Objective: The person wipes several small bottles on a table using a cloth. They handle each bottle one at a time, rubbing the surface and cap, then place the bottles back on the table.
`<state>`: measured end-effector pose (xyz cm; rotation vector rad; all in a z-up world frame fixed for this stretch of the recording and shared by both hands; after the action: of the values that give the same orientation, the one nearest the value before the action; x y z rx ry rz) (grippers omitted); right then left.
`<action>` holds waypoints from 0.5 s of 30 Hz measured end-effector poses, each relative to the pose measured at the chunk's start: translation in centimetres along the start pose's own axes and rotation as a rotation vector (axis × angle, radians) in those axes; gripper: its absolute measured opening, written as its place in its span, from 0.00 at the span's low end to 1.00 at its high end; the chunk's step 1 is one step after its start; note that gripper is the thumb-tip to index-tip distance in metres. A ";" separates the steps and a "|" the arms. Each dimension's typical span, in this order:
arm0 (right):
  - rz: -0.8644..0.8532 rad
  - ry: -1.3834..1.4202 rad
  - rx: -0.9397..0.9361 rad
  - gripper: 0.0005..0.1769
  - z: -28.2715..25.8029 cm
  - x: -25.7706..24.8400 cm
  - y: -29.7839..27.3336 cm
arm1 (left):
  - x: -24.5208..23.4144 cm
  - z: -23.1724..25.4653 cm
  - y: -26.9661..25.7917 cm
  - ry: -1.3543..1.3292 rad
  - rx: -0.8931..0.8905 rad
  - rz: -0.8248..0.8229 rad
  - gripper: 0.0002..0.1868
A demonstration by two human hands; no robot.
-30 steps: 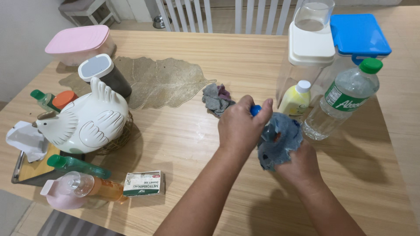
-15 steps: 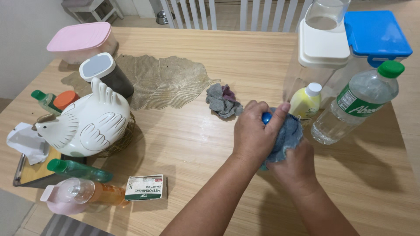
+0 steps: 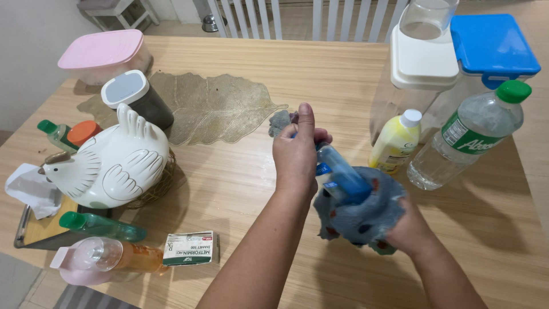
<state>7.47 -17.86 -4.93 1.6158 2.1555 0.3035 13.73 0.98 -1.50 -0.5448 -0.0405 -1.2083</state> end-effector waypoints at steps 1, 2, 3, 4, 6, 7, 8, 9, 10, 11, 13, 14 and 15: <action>0.029 0.059 0.031 0.30 0.6 -0.7 -0.4 | 0.0 0.1 -0.2 -0.042 0.000 0.000 0.28; 0.057 0.118 0.062 0.30 1.2 -1.3 -0.7 | 0.0 0.2 -0.4 -0.083 0.000 0.001 0.28; 0.088 0.175 0.095 0.29 1.8 -1.7 -1.1 | 0.1 0.2 -0.5 -0.125 -0.003 -0.002 0.28; 0.135 0.353 0.137 0.29 2.5 -1.8 -1.5 | 0.0 0.4 -0.7 -0.156 0.007 0.005 0.28; 0.229 0.707 0.214 0.29 3.8 -1.6 -2.2 | -0.2 0.8 -1.0 -0.221 0.029 0.017 0.28; 0.235 0.690 0.185 0.28 3.9 -1.4 -2.4 | -0.1 0.7 -1.1 -0.229 0.024 0.026 0.27; 0.242 0.674 0.156 0.27 4.1 -1.0 -2.5 | -0.1 0.6 -1.2 -0.237 0.018 0.034 0.27; 0.249 0.657 0.126 0.27 4.3 -1.0 -2.6 | -0.1 0.6 -1.3 -0.245 0.013 0.042 0.27; 0.301 0.707 0.113 0.24 4.6 -1.2 -2.6 | -0.1 0.7 -1.4 -0.242 0.036 0.047 0.27; 0.354 0.757 0.100 0.21 5.1 -1.1 -2.5 | -0.1 0.8 -1.6 -0.239 0.058 0.053 0.27; 0.464 0.841 0.102 0.17 6.0 -1.0 -2.3 | 0.0 0.9 -1.9 -0.229 0.106 0.056 0.27; 0.520 0.874 0.117 0.16 6.5 -0.8 -2.3 | 0.1 1.0 -2.1 -0.223 0.132 0.055 0.27; 0.577 0.904 0.134 0.15 6.7 -0.7 -2.4 | 0.2 1.0 -2.3 -0.219 0.155 0.054 0.27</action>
<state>8.65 -19.78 -11.72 2.4920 2.2204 1.2973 12.03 0.65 0.26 -0.5365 -0.3011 -1.0793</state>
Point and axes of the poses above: each hand's wrist, its own y-axis towards the middle knuckle, its own x-axis out of the palm, z = x × y, the point moved 9 cm from there along y, towards the middle knuckle, and after that the axes turned 10 degrees about -x, right-handed, at the moved point
